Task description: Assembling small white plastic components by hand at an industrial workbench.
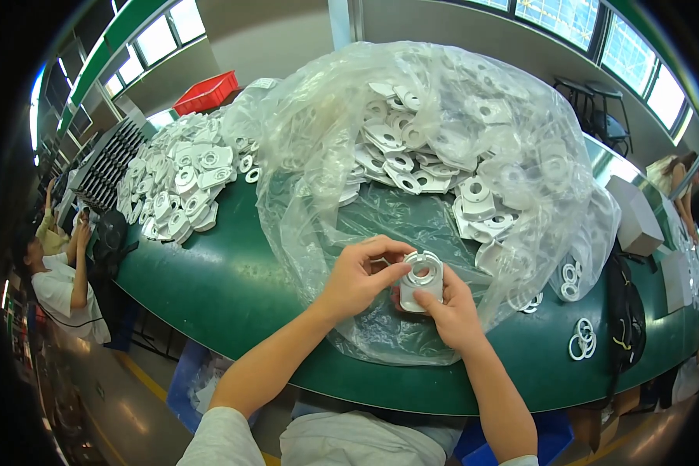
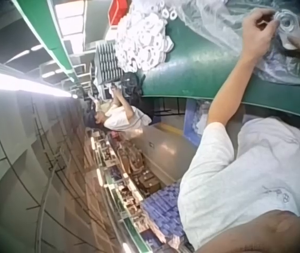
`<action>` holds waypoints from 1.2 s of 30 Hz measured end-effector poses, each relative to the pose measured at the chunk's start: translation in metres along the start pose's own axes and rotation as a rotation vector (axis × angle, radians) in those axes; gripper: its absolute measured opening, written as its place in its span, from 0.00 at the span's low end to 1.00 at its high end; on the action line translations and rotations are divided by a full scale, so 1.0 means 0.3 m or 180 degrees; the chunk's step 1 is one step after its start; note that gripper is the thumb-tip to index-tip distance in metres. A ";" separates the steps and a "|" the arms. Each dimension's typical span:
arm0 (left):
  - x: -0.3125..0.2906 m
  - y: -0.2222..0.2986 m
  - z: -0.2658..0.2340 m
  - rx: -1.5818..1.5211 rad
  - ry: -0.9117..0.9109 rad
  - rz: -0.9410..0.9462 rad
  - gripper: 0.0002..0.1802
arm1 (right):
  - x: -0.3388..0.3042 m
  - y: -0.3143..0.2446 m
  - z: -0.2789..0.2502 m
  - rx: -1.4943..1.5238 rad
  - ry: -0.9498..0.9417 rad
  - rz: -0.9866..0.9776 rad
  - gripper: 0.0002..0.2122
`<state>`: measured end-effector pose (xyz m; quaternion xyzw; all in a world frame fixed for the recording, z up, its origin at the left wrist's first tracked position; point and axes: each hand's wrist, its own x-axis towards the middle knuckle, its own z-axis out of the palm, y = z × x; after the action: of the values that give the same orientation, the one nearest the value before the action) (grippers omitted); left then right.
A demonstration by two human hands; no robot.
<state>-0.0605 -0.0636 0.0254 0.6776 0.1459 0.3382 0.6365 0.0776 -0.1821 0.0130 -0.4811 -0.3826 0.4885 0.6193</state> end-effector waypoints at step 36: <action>-0.011 0.037 0.027 0.0598 -0.0009 -0.0147 0.11 | -0.008 0.005 0.004 -0.0865 0.0146 -0.0447 0.13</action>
<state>-0.0602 -0.0735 0.0356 0.7313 0.1916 0.3073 0.5780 0.0756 -0.1840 0.0118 -0.5435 -0.4637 0.3766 0.5897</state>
